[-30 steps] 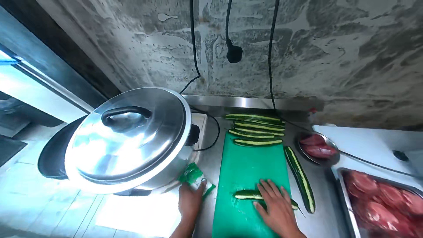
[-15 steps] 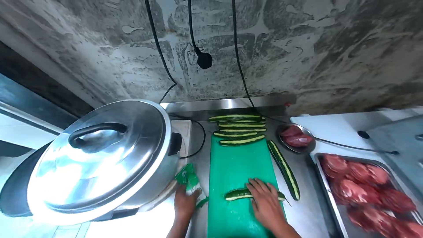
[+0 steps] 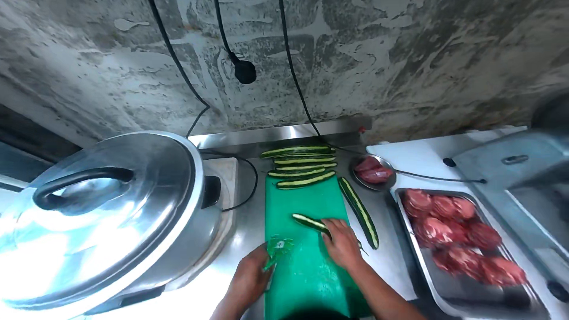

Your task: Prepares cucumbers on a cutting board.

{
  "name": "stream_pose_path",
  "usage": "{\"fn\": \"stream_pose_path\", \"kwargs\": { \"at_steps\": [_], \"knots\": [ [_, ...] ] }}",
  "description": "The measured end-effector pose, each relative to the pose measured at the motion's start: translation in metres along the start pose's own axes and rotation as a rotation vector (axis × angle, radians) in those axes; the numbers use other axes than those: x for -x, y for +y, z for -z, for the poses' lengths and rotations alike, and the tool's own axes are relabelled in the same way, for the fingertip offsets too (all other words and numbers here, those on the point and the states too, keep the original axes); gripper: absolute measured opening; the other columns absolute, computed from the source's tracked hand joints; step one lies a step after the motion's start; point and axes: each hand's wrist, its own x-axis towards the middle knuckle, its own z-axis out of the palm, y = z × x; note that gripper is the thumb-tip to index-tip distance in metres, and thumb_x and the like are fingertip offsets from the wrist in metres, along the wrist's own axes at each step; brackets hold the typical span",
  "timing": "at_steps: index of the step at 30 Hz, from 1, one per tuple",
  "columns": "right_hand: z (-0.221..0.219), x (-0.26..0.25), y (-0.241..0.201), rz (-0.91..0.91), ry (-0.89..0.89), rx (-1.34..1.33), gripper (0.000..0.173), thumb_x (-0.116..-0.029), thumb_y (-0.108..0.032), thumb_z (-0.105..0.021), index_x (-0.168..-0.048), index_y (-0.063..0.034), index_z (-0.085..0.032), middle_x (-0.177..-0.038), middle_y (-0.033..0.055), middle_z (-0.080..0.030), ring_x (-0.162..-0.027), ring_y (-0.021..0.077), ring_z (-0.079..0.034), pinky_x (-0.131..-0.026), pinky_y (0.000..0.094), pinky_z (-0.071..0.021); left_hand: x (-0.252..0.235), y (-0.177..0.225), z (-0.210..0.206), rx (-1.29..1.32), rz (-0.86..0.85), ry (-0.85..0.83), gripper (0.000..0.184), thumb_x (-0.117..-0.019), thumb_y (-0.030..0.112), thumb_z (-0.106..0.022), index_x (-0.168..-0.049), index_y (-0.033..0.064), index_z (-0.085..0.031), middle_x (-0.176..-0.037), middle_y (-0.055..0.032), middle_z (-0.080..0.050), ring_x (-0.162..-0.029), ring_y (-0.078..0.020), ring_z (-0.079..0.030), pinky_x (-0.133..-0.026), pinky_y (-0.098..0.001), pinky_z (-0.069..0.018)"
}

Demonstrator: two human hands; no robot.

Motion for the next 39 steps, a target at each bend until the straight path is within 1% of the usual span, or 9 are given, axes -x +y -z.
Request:
{"fn": "stream_pose_path", "kwargs": {
  "at_steps": [2,5,11,14,22,25,29,32,39],
  "knots": [
    [0.006,-0.009,-0.002,-0.05,-0.043,-0.008,0.044,-0.1006,-0.034,-0.052,-0.142,-0.0208,-0.06,-0.139,0.0036,-0.062,-0.133,0.026,-0.055,-0.108,0.0495,-0.0467,-0.008,0.017,0.001,-0.069,-0.073,-0.045,0.016,-0.0941,0.018,-0.067,-0.099,0.0033,-0.072,-0.132,-0.0124,-0.067,-0.122,-0.0209,-0.065,-0.105,-0.0394,-0.0529],
    [0.012,-0.015,0.0,-0.092,-0.067,-0.065,0.045,-0.1011,-0.035,-0.052,-0.144,-0.0214,-0.059,-0.14,0.0045,-0.062,-0.133,0.0255,-0.055,-0.109,0.0485,-0.0469,-0.023,0.044,0.002,-0.214,-0.115,-0.176,0.017,-0.0928,0.013,-0.065,-0.105,0.0026,-0.07,-0.145,-0.0114,-0.059,-0.133,-0.0252,-0.058,-0.112,-0.0428,-0.0473],
    [0.018,-0.021,0.008,-0.141,-0.118,-0.154,0.045,-0.1021,-0.037,-0.051,-0.145,-0.0239,-0.058,-0.14,0.0022,-0.062,-0.135,0.0222,-0.054,-0.112,0.0476,-0.0457,-0.044,0.085,-0.004,-0.435,-0.174,-0.354,0.023,-0.0929,0.014,-0.064,-0.114,0.0062,-0.066,-0.152,-0.0078,-0.051,-0.127,-0.0306,-0.06,-0.103,-0.0479,-0.0511],
    [0.017,-0.022,0.008,-0.15,-0.119,-0.15,0.045,-0.1013,-0.037,-0.051,-0.144,-0.0248,-0.059,-0.14,0.0006,-0.062,-0.136,0.0214,-0.054,-0.112,0.0477,-0.0452,-0.043,0.082,-0.008,-0.495,-0.196,-0.325,0.022,-0.0907,0.012,-0.065,-0.112,0.0065,-0.068,-0.149,-0.0078,-0.055,-0.121,-0.0312,-0.063,-0.097,-0.0484,-0.0541],
    [0.021,-0.024,0.007,-0.159,-0.146,-0.142,0.045,-0.1025,-0.038,-0.05,-0.144,-0.0248,-0.059,-0.142,0.0008,-0.061,-0.137,0.0207,-0.053,-0.112,0.0473,-0.0448,-0.014,0.048,0.021,-0.547,0.005,-0.3,0.025,-0.0925,0.01,-0.062,-0.116,0.0068,-0.07,-0.149,-0.0073,-0.056,-0.125,-0.0309,-0.062,-0.102,-0.0489,-0.0517],
    [0.022,-0.026,0.008,-0.157,-0.16,-0.128,0.045,-0.1023,-0.038,-0.05,-0.144,-0.025,-0.059,-0.141,0.0006,-0.061,-0.136,0.0196,-0.053,-0.113,0.0458,-0.0447,0.0,0.027,0.03,-0.557,-0.005,-0.183,0.02,-0.0898,0.009,-0.064,-0.108,0.0083,-0.073,-0.141,-0.0056,-0.063,-0.116,-0.03,-0.067,-0.095,-0.0489,-0.0556],
    [0.022,-0.027,0.007,-0.144,-0.164,-0.106,0.045,-0.1022,-0.039,-0.05,-0.144,-0.0249,-0.059,-0.141,0.0,-0.061,-0.136,0.0198,-0.053,-0.112,0.0461,-0.0455,0.012,0.017,0.039,-0.584,-0.03,-0.104,0.017,-0.0872,0.008,-0.066,-0.103,0.0089,-0.073,-0.135,-0.0056,-0.067,-0.108,-0.0297,-0.07,-0.089,-0.0498,-0.058],
    [0.022,-0.029,0.007,-0.14,-0.173,-0.102,0.044,-0.1022,-0.038,-0.05,-0.143,-0.0239,-0.06,-0.141,-0.0002,-0.061,-0.135,0.0198,-0.054,-0.111,0.0455,-0.046,0.009,0.023,0.037,-0.619,-0.032,-0.114,0.017,-0.0879,0.009,-0.066,-0.103,0.0097,-0.073,-0.135,-0.0046,-0.067,-0.107,-0.0287,-0.071,-0.088,-0.0487,-0.0584],
    [0.023,-0.03,0.008,-0.154,-0.178,-0.129,0.043,-0.1016,-0.038,-0.052,-0.142,-0.0244,-0.06,-0.14,0.0001,-0.062,-0.135,0.0196,-0.054,-0.111,0.0469,-0.0463,-0.023,0.071,0.019,-0.599,-0.051,-0.312,0.021,-0.0914,0.01,-0.064,-0.112,0.0075,-0.07,-0.147,-0.0067,-0.058,-0.12,-0.0301,-0.064,-0.098,-0.0476,-0.0538]
  ]
}}
